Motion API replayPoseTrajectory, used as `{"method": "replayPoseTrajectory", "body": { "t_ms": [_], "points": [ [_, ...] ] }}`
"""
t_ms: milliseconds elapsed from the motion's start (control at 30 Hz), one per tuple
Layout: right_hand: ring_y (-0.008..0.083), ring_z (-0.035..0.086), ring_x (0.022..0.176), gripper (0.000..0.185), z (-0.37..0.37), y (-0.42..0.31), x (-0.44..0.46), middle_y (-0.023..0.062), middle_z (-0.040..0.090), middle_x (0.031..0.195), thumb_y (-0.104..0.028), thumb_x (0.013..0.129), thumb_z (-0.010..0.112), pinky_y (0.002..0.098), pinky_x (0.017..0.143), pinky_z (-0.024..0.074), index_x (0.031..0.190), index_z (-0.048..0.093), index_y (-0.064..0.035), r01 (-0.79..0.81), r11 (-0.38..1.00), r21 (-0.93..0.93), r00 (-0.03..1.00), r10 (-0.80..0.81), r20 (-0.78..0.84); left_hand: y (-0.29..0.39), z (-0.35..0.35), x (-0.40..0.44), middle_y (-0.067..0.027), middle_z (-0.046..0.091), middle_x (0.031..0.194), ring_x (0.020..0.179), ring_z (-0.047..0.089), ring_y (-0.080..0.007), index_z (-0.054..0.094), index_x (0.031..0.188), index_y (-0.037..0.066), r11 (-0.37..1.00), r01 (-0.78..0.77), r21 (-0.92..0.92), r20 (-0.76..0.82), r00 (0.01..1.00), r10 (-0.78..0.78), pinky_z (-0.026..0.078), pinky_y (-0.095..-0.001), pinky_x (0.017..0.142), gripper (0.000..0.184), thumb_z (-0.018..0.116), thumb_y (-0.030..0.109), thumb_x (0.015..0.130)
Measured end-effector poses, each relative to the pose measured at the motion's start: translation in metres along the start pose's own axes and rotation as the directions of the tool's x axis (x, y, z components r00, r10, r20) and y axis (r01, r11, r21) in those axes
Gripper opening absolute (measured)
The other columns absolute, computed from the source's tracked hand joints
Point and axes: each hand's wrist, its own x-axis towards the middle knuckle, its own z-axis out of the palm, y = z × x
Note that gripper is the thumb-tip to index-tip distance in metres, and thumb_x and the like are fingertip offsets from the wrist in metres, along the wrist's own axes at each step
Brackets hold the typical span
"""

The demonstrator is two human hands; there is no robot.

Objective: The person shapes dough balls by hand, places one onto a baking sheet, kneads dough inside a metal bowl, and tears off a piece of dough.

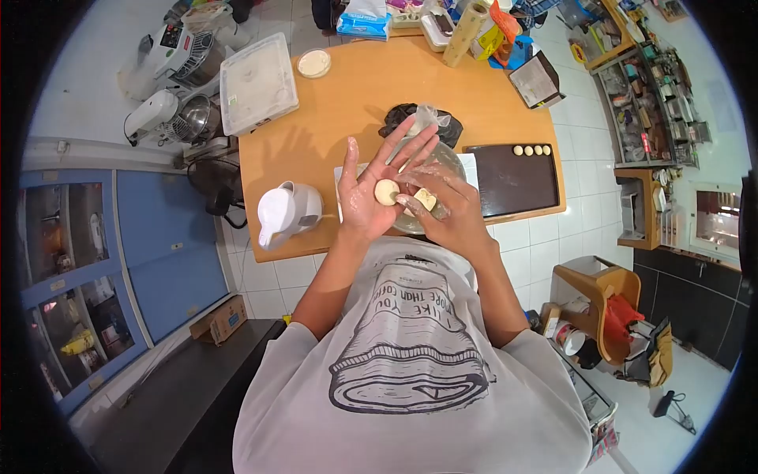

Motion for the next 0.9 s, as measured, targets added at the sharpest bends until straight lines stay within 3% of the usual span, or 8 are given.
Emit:
{"method": "replayPoseTrajectory", "body": {
  "t_ms": [100,300,400,700,900],
  "points": [
    [0.0384,0.072,0.106,0.033,0.000,-0.004,0.003,0.0186,0.073,0.112,-0.007,0.085,0.081,0.0437,0.089,0.0601,0.117,0.075,-0.0047,0.008,1.000,-0.023,1.000,-0.008,0.011,-0.005,0.000,0.000,-0.0252,0.026,0.171,0.161,0.021,-0.0374,0.023,0.168,0.007,0.990,-0.075,0.122,0.016,0.997,0.074,0.017,-0.0501,0.131,0.098,0.016,0.078,0.103],
    [0.0374,0.074,0.101,0.028,0.008,-0.011,0.004,0.0182,0.073,0.111,-0.006,0.087,0.080,0.0449,0.086,0.0601,0.114,0.076,-0.0034,-0.014,0.999,-0.038,1.000,0.014,-0.009,-0.006,-0.006,0.000,-0.0276,0.032,0.168,0.159,0.027,-0.0378,0.027,0.166,0.002,0.935,-0.192,0.296,0.087,0.981,0.174,0.018,-0.0473,0.130,0.098,0.020,0.077,0.103],
    [0.0360,0.074,0.099,0.026,0.010,-0.012,0.006,0.0171,0.073,0.109,-0.004,0.086,0.079,0.0443,0.084,0.0597,0.112,0.075,-0.0025,-0.050,0.999,-0.009,0.999,0.050,0.006,-0.006,-0.011,0.000,-0.0308,0.030,0.167,0.158,0.026,-0.0422,0.024,0.166,-0.001,0.903,-0.211,0.373,0.084,0.977,0.194,0.017,-0.0508,0.131,0.101,0.016,0.077,0.103],
    [0.0336,0.073,0.091,0.024,0.010,-0.017,0.010,0.0153,0.073,0.102,0.000,0.083,0.080,0.0415,0.079,0.0585,0.107,0.075,-0.0003,-0.125,0.992,0.020,0.992,0.125,0.003,-0.006,-0.010,0.000,-0.0317,0.034,0.165,0.156,0.032,-0.0425,0.026,0.164,-0.003,0.875,-0.240,0.420,0.115,0.971,0.212,0.020,-0.0492,0.131,0.101,0.019,0.077,0.103],
    [0.0328,0.073,0.089,0.022,0.016,-0.012,0.006,0.0150,0.073,0.102,0.002,0.083,0.080,0.0403,0.077,0.0584,0.104,0.074,0.0002,-0.133,0.991,0.035,0.990,0.134,-0.040,-0.007,-0.010,0.003,-0.0319,0.036,0.163,0.154,0.035,-0.0423,0.027,0.163,-0.004,0.889,-0.223,0.400,0.048,0.974,0.223,0.022,-0.0478,0.131,0.098,0.020,0.074,0.104]
  ]
}}
